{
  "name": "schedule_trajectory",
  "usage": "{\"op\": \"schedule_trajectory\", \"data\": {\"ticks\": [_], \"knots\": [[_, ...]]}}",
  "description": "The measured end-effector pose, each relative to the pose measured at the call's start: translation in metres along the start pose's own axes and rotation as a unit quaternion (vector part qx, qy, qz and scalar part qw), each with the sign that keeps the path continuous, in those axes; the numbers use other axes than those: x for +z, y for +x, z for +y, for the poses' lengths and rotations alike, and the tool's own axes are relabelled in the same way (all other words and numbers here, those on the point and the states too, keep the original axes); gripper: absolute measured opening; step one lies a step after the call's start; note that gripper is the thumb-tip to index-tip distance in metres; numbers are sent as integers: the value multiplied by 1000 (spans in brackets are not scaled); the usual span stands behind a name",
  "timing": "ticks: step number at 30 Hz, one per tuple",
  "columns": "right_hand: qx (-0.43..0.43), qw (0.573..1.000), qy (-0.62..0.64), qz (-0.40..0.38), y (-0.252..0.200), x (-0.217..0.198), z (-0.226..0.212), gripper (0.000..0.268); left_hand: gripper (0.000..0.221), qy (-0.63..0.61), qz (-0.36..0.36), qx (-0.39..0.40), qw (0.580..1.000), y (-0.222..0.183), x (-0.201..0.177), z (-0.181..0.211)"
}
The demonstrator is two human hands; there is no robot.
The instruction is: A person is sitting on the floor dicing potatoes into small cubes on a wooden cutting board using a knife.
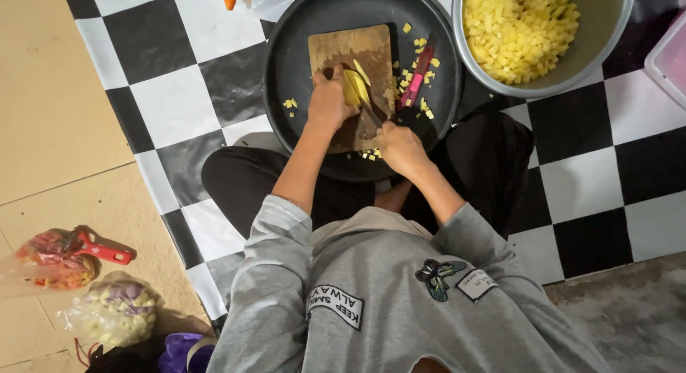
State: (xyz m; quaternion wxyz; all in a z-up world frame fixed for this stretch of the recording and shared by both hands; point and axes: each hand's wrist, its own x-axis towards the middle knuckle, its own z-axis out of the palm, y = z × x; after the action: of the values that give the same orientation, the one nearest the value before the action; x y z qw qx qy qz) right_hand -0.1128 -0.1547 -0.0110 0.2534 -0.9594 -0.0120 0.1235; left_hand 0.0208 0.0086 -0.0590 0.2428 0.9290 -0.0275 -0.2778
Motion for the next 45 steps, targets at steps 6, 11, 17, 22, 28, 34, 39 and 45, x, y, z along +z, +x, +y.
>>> {"op": "schedule_trajectory", "data": {"ticks": [6,11,17,22,28,34,39,45], "knots": [[66,997,36,-18,23,40,40,36,118,-18,-22,9,1000,-20,-18,15],[73,991,-111,-1,48,69,18,24,114,-31,-9,-7,999,-10,-4,2],[94,992,-72,-46,67,54,-14,21,95,-9,-2,-16,1000,-12,-12,9],[112,989,-70,-68,73,55,-19,19,85,-1,17,4,1000,-14,-15,11],[94,993,-45,-62,63,21,-42,20,75,1,35,11,999,-15,-12,10],[73,994,-58,-49,72,27,-39,19,74,10,29,14,999,-26,-24,18],[51,995,-52,-66,95,29,-33,31,69,22,28,22,999,-9,-11,3],[47,993,-47,-96,104,33,-26,33,66,44,36,35,998,-25,-23,12]]}}
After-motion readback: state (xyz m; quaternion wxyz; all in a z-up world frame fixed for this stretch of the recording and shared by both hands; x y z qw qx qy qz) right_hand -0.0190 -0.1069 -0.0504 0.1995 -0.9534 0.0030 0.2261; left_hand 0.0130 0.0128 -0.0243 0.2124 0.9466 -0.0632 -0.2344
